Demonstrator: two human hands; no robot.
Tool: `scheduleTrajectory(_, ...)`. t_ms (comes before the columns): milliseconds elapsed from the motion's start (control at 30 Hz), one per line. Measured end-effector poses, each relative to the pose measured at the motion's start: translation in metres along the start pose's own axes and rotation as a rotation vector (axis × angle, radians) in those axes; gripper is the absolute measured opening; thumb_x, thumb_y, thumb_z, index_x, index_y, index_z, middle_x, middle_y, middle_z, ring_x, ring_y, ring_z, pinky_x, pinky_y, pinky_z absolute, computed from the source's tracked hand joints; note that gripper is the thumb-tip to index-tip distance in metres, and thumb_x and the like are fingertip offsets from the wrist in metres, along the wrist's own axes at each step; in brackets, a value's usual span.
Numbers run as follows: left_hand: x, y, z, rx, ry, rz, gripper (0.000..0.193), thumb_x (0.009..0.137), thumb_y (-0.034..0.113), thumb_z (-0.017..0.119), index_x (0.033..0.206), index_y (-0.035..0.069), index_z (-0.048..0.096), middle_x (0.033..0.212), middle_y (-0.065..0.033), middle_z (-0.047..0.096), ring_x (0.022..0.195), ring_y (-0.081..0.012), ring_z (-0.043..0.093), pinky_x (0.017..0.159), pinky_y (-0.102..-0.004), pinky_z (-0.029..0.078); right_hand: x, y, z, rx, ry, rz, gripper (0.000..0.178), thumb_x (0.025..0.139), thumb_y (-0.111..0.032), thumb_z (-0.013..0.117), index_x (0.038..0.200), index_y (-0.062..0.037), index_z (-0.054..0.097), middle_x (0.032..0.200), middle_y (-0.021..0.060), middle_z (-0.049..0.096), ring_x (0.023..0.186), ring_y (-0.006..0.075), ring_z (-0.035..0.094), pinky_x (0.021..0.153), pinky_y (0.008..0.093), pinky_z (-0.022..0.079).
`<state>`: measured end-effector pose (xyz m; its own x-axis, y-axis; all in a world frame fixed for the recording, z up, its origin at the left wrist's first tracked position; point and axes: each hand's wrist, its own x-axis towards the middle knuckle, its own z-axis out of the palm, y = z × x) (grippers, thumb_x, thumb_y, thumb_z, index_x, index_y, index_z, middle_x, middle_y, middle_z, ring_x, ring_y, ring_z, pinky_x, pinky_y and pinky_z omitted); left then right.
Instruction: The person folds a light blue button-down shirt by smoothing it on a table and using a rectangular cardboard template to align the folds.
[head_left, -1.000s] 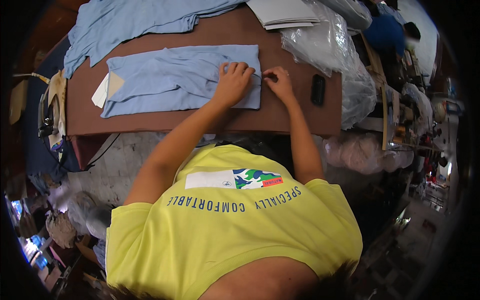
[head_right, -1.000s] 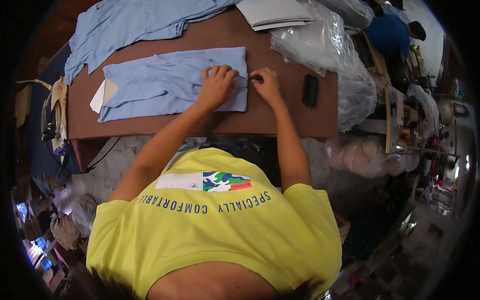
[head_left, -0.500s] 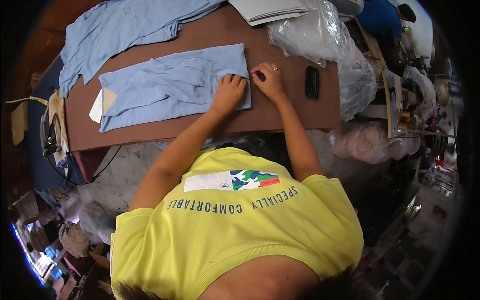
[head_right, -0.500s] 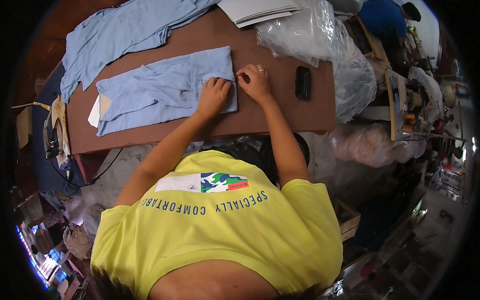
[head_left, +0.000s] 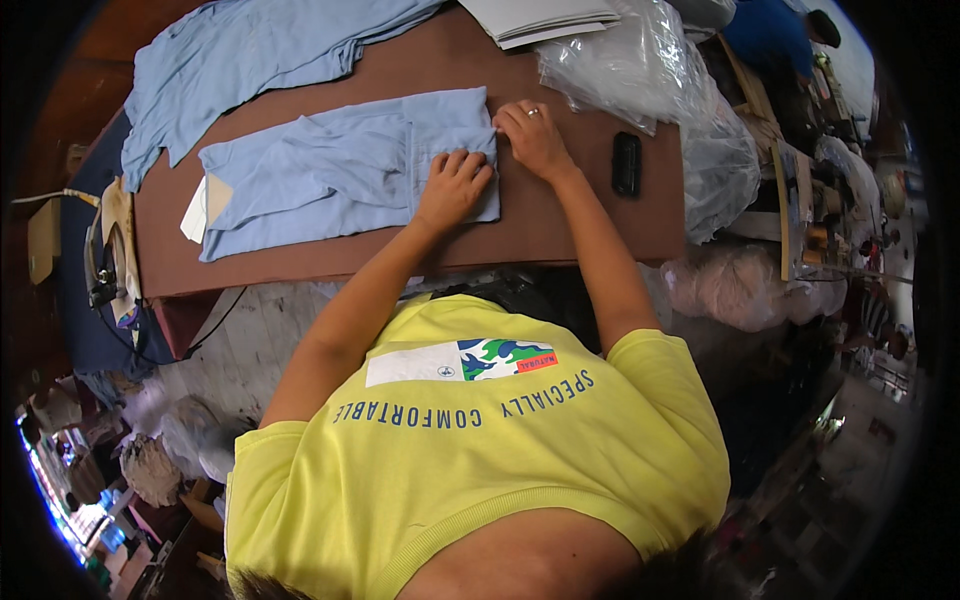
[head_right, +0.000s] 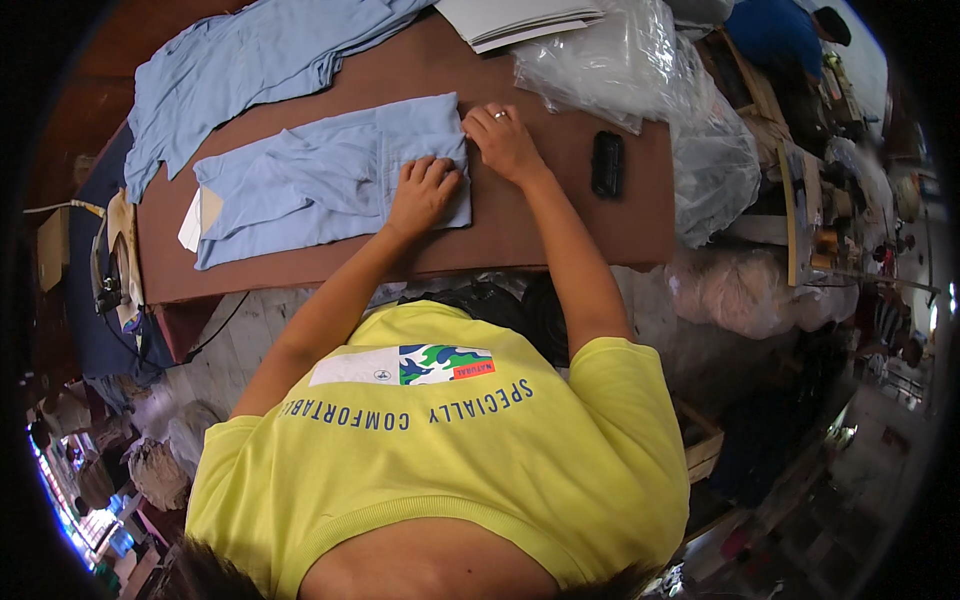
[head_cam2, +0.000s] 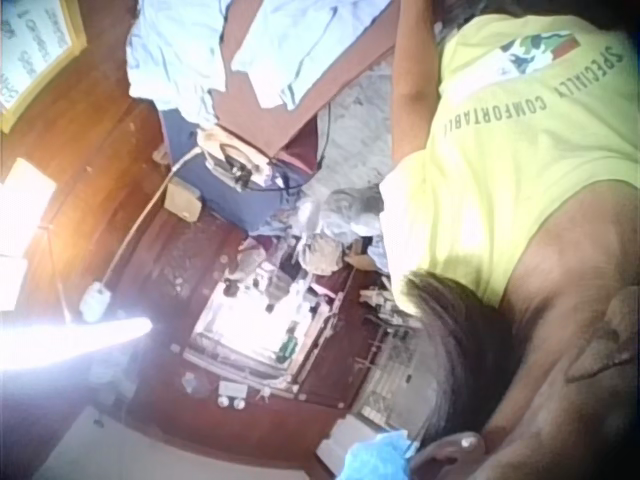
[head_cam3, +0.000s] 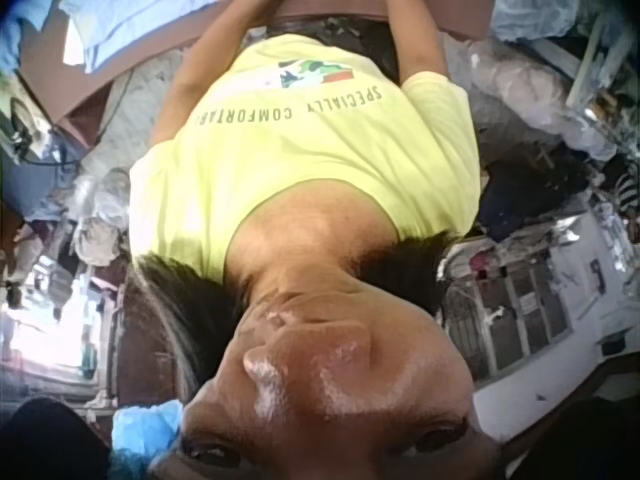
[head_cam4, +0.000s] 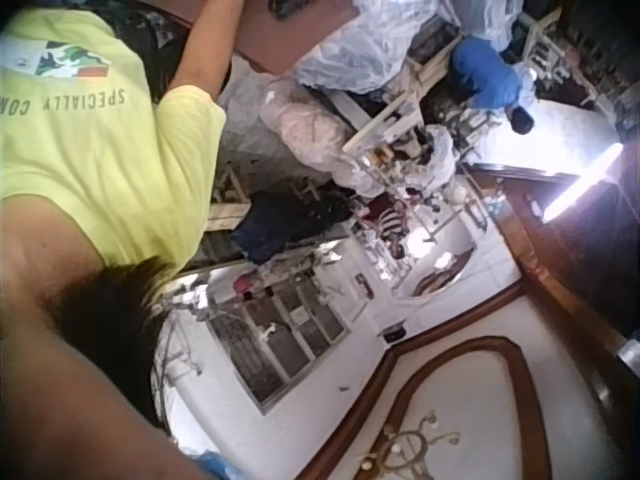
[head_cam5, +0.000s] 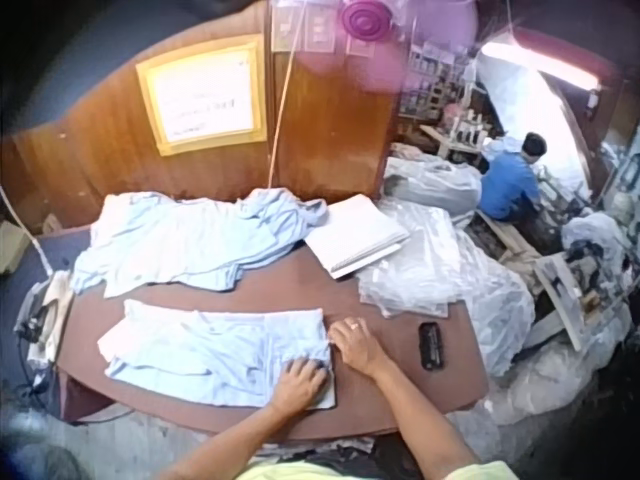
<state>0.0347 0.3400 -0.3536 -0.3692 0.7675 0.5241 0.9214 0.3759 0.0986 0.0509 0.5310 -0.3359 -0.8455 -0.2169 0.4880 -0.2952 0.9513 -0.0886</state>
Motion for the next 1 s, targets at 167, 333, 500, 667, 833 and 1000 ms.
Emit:
scheduleTrajectory(167, 0.001, -0.002, 0.0, 0.007, -0.082, -0.027, 0.021, 0.074, 0.017, 0.051, 0.094, 0.011, 0.055, 0.112, -0.0048, 0.05, 0.106, -0.022, 0.046, 0.091, -0.0401, 0.033, 0.004, 0.01, 0.014, 0.023, 0.043, 0.109, 0.01, 0.077, -0.011, 0.054, 0.087, -0.014, 0.056, 0.091, -0.0014, 0.054, 0.089, 0.0199, 0.05, 0.078, 0.0356, 0.037)
scheduleTrajectory(333, 0.0, 0.015, -0.01, -0.092, -0.068, -0.088, 0.033, 0.076, 0.025, 0.058, 0.106, 0.01, 0.053, 0.118, -0.0072, 0.048, 0.116, -0.0246, 0.041, 0.099, -0.0439, 0.026, 0.011, 0.005, 0.01, 0.236, 0.036, 0.14, 0.009, 0.078, -0.016, 0.057, 0.086, -0.0162, 0.058, 0.091, -0.0008, 0.054, 0.089, 0.0207, 0.05, 0.077, 0.0374, 0.038)
scheduleTrajectory(500, -0.003, 0.026, -0.002, -0.145, -0.186, -0.142, 0.047, 0.08, 0.037, 0.056, 0.115, 0.007, 0.05, 0.128, -0.0129, 0.041, 0.124, -0.0298, 0.032, 0.104, -0.0478, 0.019, 0.015, 0.015, 0.038, 0.155, 0.026, 0.246, 0.011, 0.076, -0.021, 0.061, 0.083, -0.0136, 0.06, 0.092, 0.0023, 0.055, 0.088, 0.0245, 0.051, 0.077, 0.0387, 0.039)
scheduleTrajectory(667, -0.01, 0.027, -0.007, -0.138, -0.155, -0.19, 0.055, 0.08, 0.045, 0.053, 0.117, 0.005, 0.049, 0.131, -0.0133, 0.038, 0.127, -0.0302, 0.027, 0.105, -0.0476, 0.016, 0.015, 0.048, 0.031, 0.439, 0.001, 0.352, 0.005, 0.074, -0.011, 0.062, 0.078, -0.0108, 0.061, 0.093, 0.0048, 0.056, 0.084, 0.028, 0.052, 0.081, 0.038, 0.039)
scheduleTrajectory(833, -0.014, 0.028, -0.011, -0.185, -0.3, -0.229, 0.063, 0.076, 0.049, 0.056, 0.117, 0.002, 0.048, 0.132, -0.0157, 0.035, 0.129, -0.0319, 0.022, 0.105, -0.049, 0.014, 0.005, 0.016, 0.015, 0.395, -0.194, 0.321, 0.011, 0.071, -0.012, 0.064, 0.082, -0.0126, 0.062, 0.087, 0.0042, 0.057, 0.087, 0.0248, 0.052, 0.079, 0.0375, 0.041)
scheduleTrajectory(1000, -0.01, 0.035, -0.023, -0.169, -0.271, -0.284, 0.073, 0.073, 0.051, 0.058, 0.124, 0.001, 0.042, 0.138, -0.0193, 0.025, 0.132, -0.0346, 0.014, 0.105, -0.052, 0.012, 0.023, 0.023, 0.023, 0.343, -0.086, 0.363, 0.035, 0.071, 0.003, 0.052, 0.099, -0.0157, 0.061, 0.106, 0.0043, 0.055, 0.101, 0.0279, 0.048, 0.087, 0.0364, 0.04)
